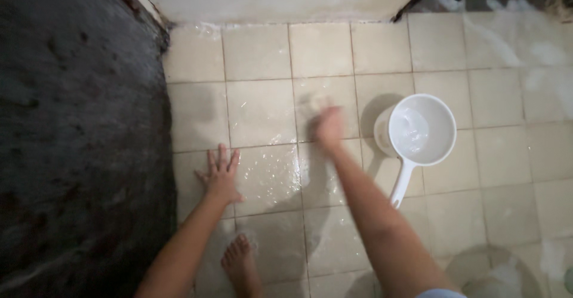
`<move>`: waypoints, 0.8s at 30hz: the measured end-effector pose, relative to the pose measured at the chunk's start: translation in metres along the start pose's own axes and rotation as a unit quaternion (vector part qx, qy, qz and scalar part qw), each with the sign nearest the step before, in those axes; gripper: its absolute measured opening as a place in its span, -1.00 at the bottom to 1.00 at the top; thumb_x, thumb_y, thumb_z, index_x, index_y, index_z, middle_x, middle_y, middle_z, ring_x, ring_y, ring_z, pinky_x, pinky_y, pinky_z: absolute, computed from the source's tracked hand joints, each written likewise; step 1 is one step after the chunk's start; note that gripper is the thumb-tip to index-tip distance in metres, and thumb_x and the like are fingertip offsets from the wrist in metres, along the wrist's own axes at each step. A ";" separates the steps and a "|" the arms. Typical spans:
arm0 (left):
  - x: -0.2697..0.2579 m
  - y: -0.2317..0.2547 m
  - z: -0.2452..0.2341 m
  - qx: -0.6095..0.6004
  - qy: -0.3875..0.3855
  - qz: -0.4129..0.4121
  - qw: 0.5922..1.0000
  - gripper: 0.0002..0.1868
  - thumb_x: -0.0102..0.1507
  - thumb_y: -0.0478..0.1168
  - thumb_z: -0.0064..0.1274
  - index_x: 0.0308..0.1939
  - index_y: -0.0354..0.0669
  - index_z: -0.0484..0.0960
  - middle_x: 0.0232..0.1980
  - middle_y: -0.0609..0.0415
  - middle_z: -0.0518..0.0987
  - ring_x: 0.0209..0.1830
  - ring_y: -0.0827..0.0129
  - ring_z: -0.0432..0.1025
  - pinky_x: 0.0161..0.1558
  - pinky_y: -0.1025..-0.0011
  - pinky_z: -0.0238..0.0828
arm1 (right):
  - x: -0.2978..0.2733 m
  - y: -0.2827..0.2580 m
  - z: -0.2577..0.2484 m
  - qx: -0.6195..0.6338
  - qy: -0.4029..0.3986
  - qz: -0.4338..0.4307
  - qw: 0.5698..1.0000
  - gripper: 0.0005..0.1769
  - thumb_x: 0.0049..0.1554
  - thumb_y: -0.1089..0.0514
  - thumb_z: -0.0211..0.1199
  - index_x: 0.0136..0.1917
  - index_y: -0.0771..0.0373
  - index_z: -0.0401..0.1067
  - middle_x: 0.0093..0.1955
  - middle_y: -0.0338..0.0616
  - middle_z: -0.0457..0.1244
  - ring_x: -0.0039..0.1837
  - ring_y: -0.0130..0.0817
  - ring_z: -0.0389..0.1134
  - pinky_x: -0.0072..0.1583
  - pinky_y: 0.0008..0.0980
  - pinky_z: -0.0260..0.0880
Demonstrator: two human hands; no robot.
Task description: The person scrubs the bathroom floor and surfaces with a sponge and a brush, using soapy water from a plastic dipper and pouring water to rinse.
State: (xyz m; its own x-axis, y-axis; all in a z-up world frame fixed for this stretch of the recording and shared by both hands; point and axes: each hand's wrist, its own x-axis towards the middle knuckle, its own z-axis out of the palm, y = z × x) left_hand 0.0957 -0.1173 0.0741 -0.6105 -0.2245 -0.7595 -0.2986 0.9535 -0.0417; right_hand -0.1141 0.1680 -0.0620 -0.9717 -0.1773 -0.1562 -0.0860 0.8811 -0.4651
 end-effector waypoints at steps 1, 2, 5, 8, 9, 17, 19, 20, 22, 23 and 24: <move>0.000 0.000 -0.002 0.001 -0.008 -0.005 1.000 0.66 -0.23 0.26 0.56 0.63 0.41 -0.44 0.70 0.06 -0.62 0.68 -0.13 -0.58 0.39 -0.54 -0.22 | 0.024 0.016 -0.013 -0.073 -0.044 0.100 0.991 -0.66 0.28 -0.05 0.17 0.17 0.20 0.44 0.02 0.03 0.38 -0.03 -0.12 0.41 0.06 -0.10 0.43; 0.001 -0.001 -0.002 -0.001 0.002 0.001 1.000 0.65 -0.23 0.25 0.56 0.63 0.41 -0.41 0.70 0.04 -0.60 0.68 -0.15 -0.57 0.39 -0.53 -0.24 | 0.024 0.019 -0.017 -0.044 0.035 0.081 0.995 -0.55 0.15 0.03 0.22 0.25 0.28 0.37 0.02 0.15 0.34 -0.01 0.00 0.37 0.06 -0.02 0.40; 0.007 -0.002 0.005 -0.010 0.022 0.015 1.000 0.61 -0.20 0.22 0.55 0.65 0.40 -0.36 0.70 -0.04 -0.58 0.67 -0.17 -0.55 0.39 -0.52 -0.30 | -0.005 0.001 -0.028 0.021 0.145 -0.042 0.988 -0.30 0.02 0.23 0.28 0.42 0.37 0.25 0.07 0.30 0.26 0.07 0.19 0.31 0.10 0.10 0.34; 0.041 0.005 0.001 -0.025 0.063 0.033 0.997 0.51 -0.13 0.26 0.48 0.65 0.34 -0.31 0.69 -0.06 -0.54 0.67 -0.10 -0.54 0.38 -0.54 -0.34 | -0.049 -0.072 -0.007 0.089 0.108 -0.186 0.973 -0.36 0.03 0.34 0.24 0.40 0.27 0.32 0.07 0.19 0.26 0.10 0.14 0.30 0.13 0.05 0.35; 0.050 0.005 -0.001 -0.027 0.083 0.046 0.995 0.47 -0.11 0.30 0.44 0.64 0.33 -0.27 0.70 -0.03 -0.50 0.69 -0.06 -0.52 0.39 -0.55 -0.31 | -0.052 -0.088 -0.009 0.090 0.049 -0.217 0.971 -0.30 -0.09 0.32 0.27 0.36 0.28 0.33 0.04 0.22 0.25 0.06 0.17 0.29 0.09 0.07 0.35; 0.120 0.039 -0.084 -0.145 0.102 -0.047 0.983 0.46 -0.08 0.41 0.36 0.64 0.19 -0.29 0.70 -0.04 -0.50 0.68 -0.09 -0.53 0.43 -0.52 -0.37 | 0.113 0.028 -0.037 -0.039 0.089 -0.075 0.992 -0.52 0.13 0.13 0.35 0.32 0.17 0.40 0.17 0.22 0.29 0.21 0.17 0.31 0.24 0.07 0.36; 0.116 0.048 -0.110 -0.119 0.007 -0.080 0.990 0.61 -0.15 0.42 0.41 0.65 0.18 -0.44 0.68 -0.10 -0.62 0.67 -0.15 -0.63 0.42 -0.48 -0.37 | 0.118 0.059 -0.051 -0.020 0.151 0.068 0.986 -0.13 -0.11 0.12 0.39 0.41 0.39 0.19 0.12 0.44 0.20 0.09 0.27 0.27 0.11 0.08 0.32; 0.111 0.049 -0.122 -0.114 -0.016 -0.077 0.990 0.66 -0.16 0.42 0.43 0.64 0.13 -0.49 0.67 -0.14 -0.66 0.66 -0.17 -0.67 0.42 -0.49 -0.41 | 0.120 0.054 -0.048 -0.016 0.163 0.051 0.985 -0.22 0.02 0.13 0.34 0.46 0.37 0.19 0.15 0.39 0.22 0.14 0.26 0.27 0.16 0.09 0.32; 0.095 0.052 -0.131 -0.104 -0.055 -0.071 0.990 0.75 -0.19 0.44 0.47 0.62 0.03 -0.60 0.64 -0.22 -0.75 0.63 -0.22 -0.77 0.41 -0.51 -0.50 | 0.114 0.031 -0.045 0.022 0.156 0.006 0.987 -0.29 0.13 0.13 0.32 0.47 0.39 0.19 0.17 0.34 0.24 0.18 0.24 0.27 0.19 0.11 0.30; 0.096 0.051 -0.139 -0.097 -0.059 -0.061 0.992 0.78 -0.19 0.41 0.49 0.61 0.02 -0.65 0.62 -0.25 -0.77 0.62 -0.25 -0.79 0.39 -0.54 -0.49 | 0.105 0.006 -0.036 0.055 0.137 -0.022 0.989 -0.27 0.11 0.12 0.35 0.44 0.43 0.18 0.15 0.32 0.24 0.17 0.24 0.27 0.18 0.11 0.29; 0.098 0.047 -0.142 -0.093 -0.079 -0.050 0.991 0.81 -0.20 0.38 0.51 0.60 0.00 -0.69 0.61 -0.29 -0.80 0.60 -0.28 -0.81 0.37 -0.57 -0.48 | 0.088 -0.025 -0.026 0.049 0.139 -0.103 0.984 -0.31 0.05 0.16 0.34 0.38 0.40 0.20 0.13 0.28 0.24 0.17 0.21 0.27 0.19 0.09 0.31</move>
State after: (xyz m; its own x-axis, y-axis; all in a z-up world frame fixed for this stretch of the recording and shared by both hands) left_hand -0.0824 -0.1225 0.0902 -0.4534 -0.2670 -0.8504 -0.4899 0.8717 -0.0125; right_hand -0.2032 0.1420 -0.0412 -0.9598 -0.2085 0.1877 -0.2785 0.7900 -0.5463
